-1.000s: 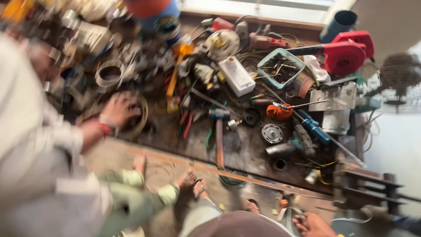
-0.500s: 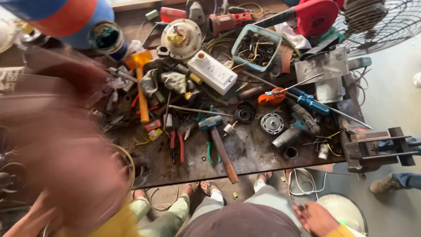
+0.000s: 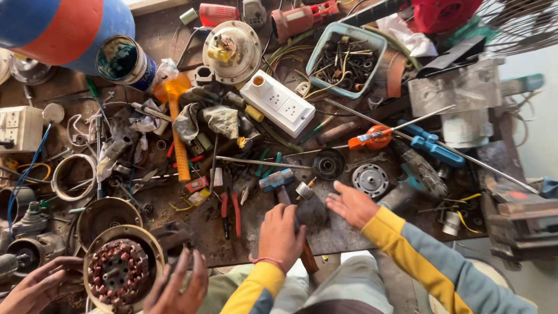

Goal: The person uses an angle grinder to clean a circular metal component, then uses pliers to remove a small ring from a larger housing. They also use a hammer to tap a part into place and continue grinding another component.

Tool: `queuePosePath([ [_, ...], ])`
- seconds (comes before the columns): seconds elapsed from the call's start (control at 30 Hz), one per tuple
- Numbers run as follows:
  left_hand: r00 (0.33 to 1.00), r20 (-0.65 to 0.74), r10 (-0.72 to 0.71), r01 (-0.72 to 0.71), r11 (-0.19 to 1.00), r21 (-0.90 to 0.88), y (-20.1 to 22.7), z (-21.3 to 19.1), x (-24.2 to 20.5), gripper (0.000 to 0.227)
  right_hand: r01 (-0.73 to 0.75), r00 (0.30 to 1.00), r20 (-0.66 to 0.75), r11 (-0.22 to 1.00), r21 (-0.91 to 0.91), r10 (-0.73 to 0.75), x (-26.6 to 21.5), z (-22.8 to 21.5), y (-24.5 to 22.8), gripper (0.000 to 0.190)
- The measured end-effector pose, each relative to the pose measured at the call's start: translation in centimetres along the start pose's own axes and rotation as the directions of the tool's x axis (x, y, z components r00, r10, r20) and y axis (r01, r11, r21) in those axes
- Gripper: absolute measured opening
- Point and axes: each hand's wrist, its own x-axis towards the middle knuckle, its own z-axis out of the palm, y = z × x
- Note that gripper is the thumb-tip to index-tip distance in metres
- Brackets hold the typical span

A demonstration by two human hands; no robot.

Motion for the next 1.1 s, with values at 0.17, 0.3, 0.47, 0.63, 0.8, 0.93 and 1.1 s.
queuePosePath([
  [0.17, 0.946, -0.023, -0.323, 0.323, 0.946, 0.026, 0.7, 1.5, 2.4, 0.081, -0.058, 0.996, 0.060, 0.998, -0.018, 0.059, 3.0, 1.9, -1.9, 0.039],
  [0.3, 0.840, 0.105, -0.532, 0.541, 0.835, -0.094, -0.1, 1.7, 2.4, 0.086, -0.048, 0.997, 0.057, 0.998, 0.029, 0.046, 2.6, 2.0, -1.7, 0.027],
  [0.47, 0.911, -0.016, -0.413, 0.412, 0.904, 0.111, -3.3, 0.7, 0.7, 0.079, -0.050, 0.993, 0.113, 0.996, 0.070, 0.042, -1.9, 1.2, -0.7, 0.021],
  [0.63, 0.953, -0.083, -0.291, 0.302, 0.927, 0.222, -6.1, -0.6, -0.3, 0.070, -0.107, 0.994, -0.031, 0.994, 0.038, 0.108, -7.4, 1.0, 0.8, 0.021],
  [0.8, 0.970, -0.242, 0.018, 0.023, 0.986, 0.168, -4.4, 0.1, 0.8, 0.047, -0.099, 0.994, -0.041, 0.993, 0.066, 0.102, -12.8, 0.9, 2.1, 0.026],
  [0.93, 0.992, -0.119, 0.034, -0.031, 0.999, 0.025, -1.4, 1.8, 3.0, 0.046, -0.077, 0.991, -0.108, 0.997, 0.026, 0.080, -16.1, 1.8, 2.7, 0.028],
  [1.1, 1.000, -0.009, -0.011, 0.013, 0.959, 0.283, 0.4, 3.7, 5.4, 0.048, -0.106, 0.986, -0.126, 0.994, 0.011, 0.107, -19.1, 2.0, 3.6, 0.026],
])
